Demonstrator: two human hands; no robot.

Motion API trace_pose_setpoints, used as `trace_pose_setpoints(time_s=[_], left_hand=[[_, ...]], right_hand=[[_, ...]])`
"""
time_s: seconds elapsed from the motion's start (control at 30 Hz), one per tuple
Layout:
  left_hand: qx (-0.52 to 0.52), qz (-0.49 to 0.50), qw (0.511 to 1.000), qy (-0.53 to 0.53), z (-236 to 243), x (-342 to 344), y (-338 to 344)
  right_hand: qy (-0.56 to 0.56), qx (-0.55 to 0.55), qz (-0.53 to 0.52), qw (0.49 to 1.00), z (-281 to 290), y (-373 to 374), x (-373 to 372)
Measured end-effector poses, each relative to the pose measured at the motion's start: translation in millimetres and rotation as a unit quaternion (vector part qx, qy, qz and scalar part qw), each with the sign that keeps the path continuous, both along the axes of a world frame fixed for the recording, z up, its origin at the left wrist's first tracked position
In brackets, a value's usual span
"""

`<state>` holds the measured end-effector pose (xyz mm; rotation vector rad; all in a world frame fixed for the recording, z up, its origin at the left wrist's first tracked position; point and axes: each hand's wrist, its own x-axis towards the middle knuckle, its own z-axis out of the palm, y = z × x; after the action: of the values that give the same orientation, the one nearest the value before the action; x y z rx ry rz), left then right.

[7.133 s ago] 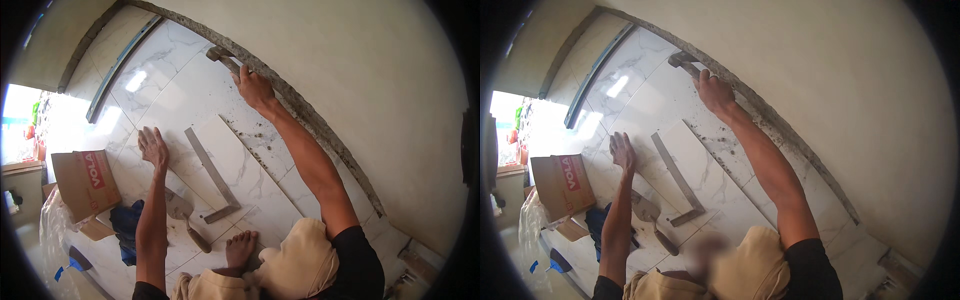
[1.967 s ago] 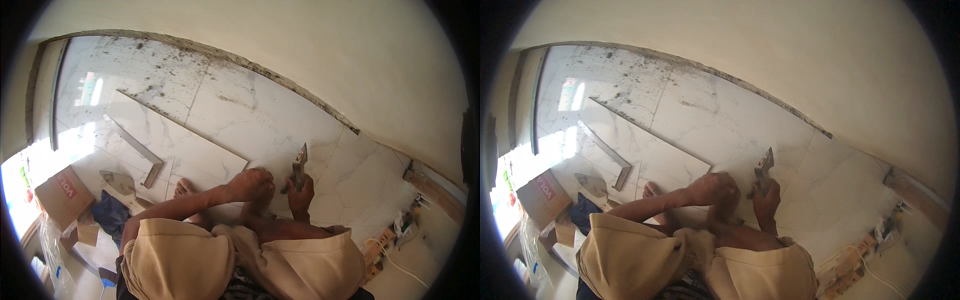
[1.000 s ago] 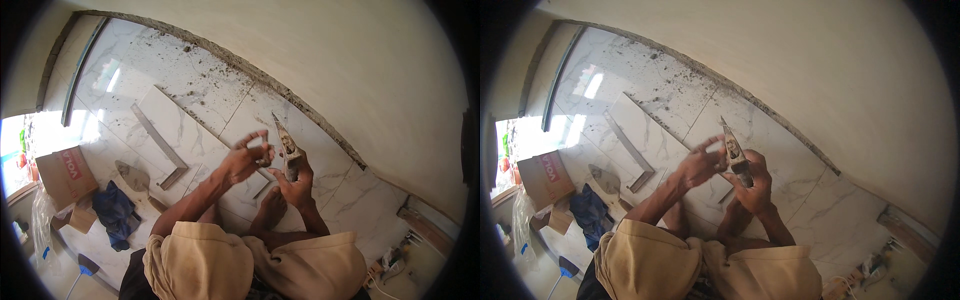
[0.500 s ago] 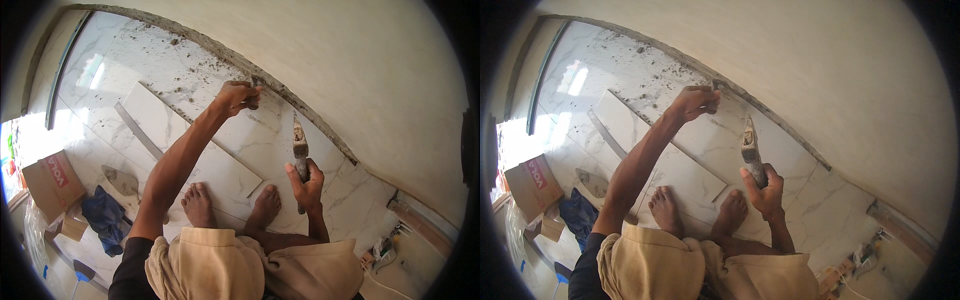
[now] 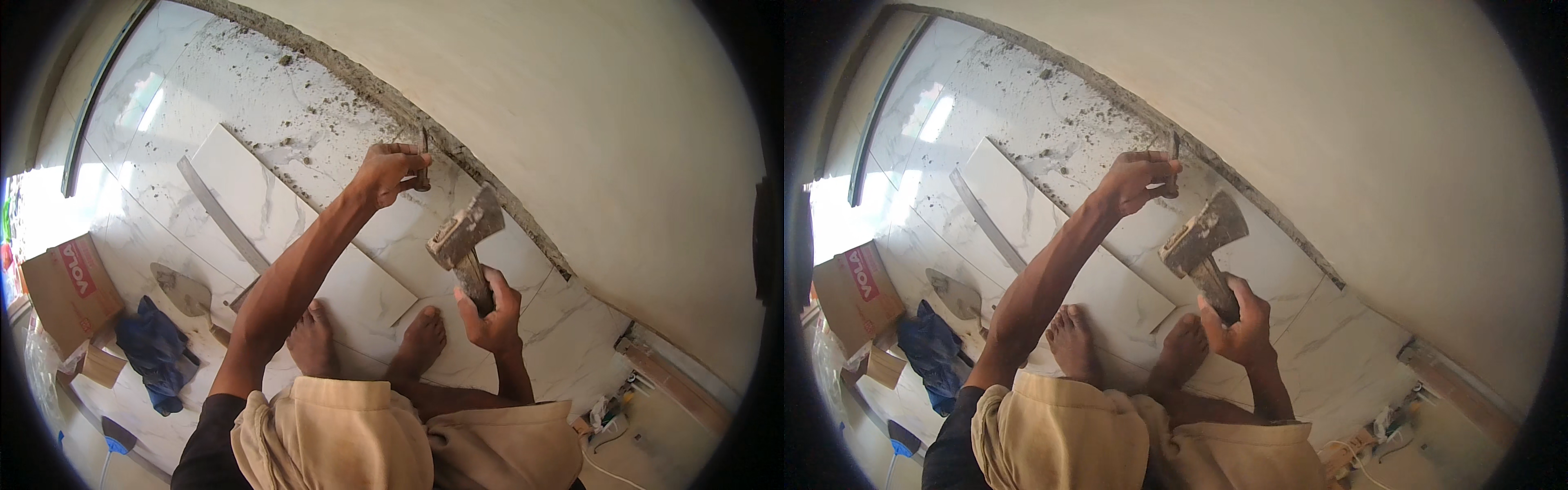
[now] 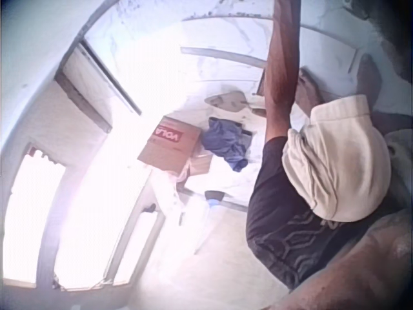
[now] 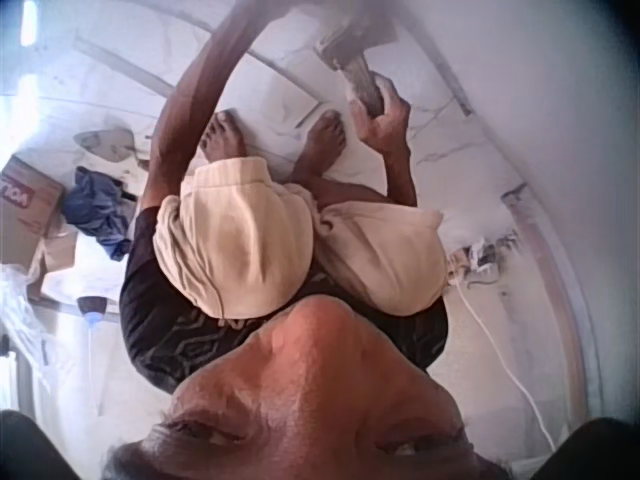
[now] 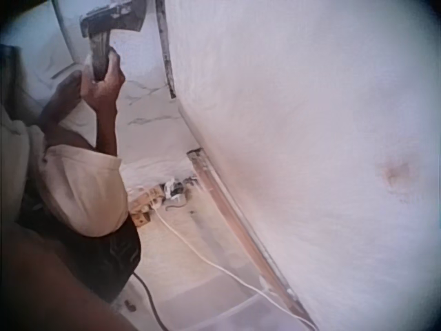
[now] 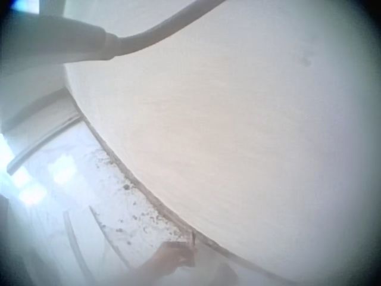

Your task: The person is installing white marble-patterned tiles on a floor. They use a hammer to tap the tiles into place and a chisel to remove excess cement from the edges.

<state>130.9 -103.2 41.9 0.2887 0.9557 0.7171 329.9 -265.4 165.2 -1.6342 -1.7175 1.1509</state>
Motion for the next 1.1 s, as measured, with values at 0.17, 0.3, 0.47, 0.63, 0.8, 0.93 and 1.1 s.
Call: trace_pose_setpoints(time_s=[0.17,0.3,0.47,0.63,0.8,0.93,1.1], left_hand=[[-0.017,0.032,0.998,-0.058,-21,8,1],[-0.012,0.064,0.993,-0.097,-21,11,3],[-0.059,0.104,0.98,-0.156,-8,15,10],[-0.095,0.118,0.966,-0.211,-17,15,10],[-0.122,0.151,0.943,-0.27,-17,17,12],[-0.095,0.148,0.939,-0.297,-34,22,14],[-0.092,0.151,0.94,-0.29,-34,25,14]], right_hand=[[-0.019,-0.03,-0.001,0.999,-6,1,-2],[-0.071,0.035,-0.013,0.997,-12,7,-8],[-0.114,0.103,0.026,0.988,-13,24,-1],[-0.148,0.06,0.036,0.986,-23,35,-1],[-0.205,0.116,0.03,0.971,-44,41,0],[-0.247,0.197,0.061,0.947,-57,52,-5],[-0.16,0.271,0.109,0.943,-49,44,7]])
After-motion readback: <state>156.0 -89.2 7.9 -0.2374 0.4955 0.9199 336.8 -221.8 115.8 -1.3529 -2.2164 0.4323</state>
